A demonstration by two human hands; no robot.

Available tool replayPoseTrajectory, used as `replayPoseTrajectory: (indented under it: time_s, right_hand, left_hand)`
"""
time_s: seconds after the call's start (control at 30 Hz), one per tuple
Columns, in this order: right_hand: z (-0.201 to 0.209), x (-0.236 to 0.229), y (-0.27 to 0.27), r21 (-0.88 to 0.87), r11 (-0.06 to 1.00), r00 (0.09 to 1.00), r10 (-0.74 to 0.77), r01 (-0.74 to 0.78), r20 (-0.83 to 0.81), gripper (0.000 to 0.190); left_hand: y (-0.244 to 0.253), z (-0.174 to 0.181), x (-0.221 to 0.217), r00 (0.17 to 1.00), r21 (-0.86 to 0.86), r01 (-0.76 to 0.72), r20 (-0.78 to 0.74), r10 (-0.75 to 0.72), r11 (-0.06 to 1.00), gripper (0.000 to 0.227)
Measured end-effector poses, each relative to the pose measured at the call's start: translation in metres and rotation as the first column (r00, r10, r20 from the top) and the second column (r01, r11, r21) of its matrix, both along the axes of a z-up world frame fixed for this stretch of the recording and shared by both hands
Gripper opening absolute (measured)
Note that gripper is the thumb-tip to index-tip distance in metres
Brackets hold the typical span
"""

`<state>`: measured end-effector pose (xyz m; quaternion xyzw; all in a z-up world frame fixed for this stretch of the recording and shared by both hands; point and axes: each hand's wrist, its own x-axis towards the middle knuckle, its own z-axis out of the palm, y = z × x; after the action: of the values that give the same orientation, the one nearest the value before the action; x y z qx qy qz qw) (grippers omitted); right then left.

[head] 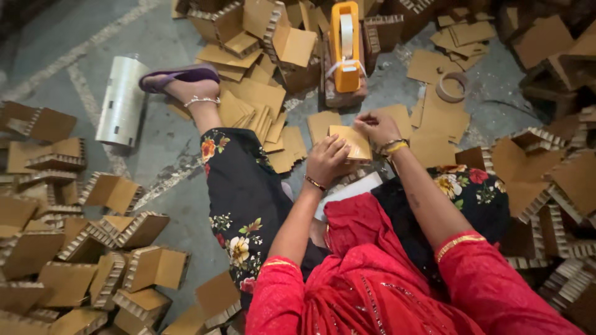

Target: The person sits on the floor and assembles small cardboard boxes by folding flat pieces and securing the edges with a tape dispenser. They repeatedly pick up flat cardboard, fold it into a box shape, and apply tape to the seams.

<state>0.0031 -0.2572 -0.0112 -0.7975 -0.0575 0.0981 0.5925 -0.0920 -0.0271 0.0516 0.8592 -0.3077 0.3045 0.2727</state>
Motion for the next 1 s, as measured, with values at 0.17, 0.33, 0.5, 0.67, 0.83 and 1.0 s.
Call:
replayPoseTrajectory:
  time_s: [0.17, 0.33, 0.5, 0.67, 0.83, 1.0]
  right_hand:
    - [0.066, -0.013, 0.021, -0.506, 0.823, 0.706, 0.518, -0.258, 0.483, 0.071]
    - [0.047, -0.022, 0.043, -0.428, 0.903, 0.876, 0.168, 0.048, 0.453, 0.056]
    - [-0.035, -0.001, 0.040, 0.085, 0.994, 0.990, 0.064, -0.075, 0.126, 0.057]
    - [-0.072, 0.010, 0.024, -0.022, 0.997, 0.996, 0.072, -0.071, 0.045, 0.045]
    - [-0.066, 0.014, 0.018, -0.139, 0.990, 0.987, 0.020, 0.002, 0.157, 0.048]
    - [-0.017, -0.004, 0.030, -0.257, 0.964, 0.988, -0.032, 0.071, 0.153, 0.048]
  left_hand:
    - [0.008, 0.006, 0.023, 0.972, -0.056, -0.151, -0.189, 0.138, 0.987, 0.034]
    - [0.005, 0.025, 0.058, 0.975, -0.036, -0.027, -0.220, 0.018, 0.999, 0.062]
    - [0.008, -0.062, 0.118, 0.659, -0.111, -0.090, -0.752, -0.024, 0.990, 0.055]
    - [-0.001, -0.104, 0.111, 0.514, -0.444, -0.264, -0.816, -0.265, 0.856, 0.041]
    - [-0.035, -0.064, 0.071, 0.707, -0.221, -0.501, -0.662, 0.249, 0.837, 0.032]
    - [-0.030, -0.032, 0.061, 0.730, -0.200, -0.475, -0.633, 0.257, 0.857, 0.042]
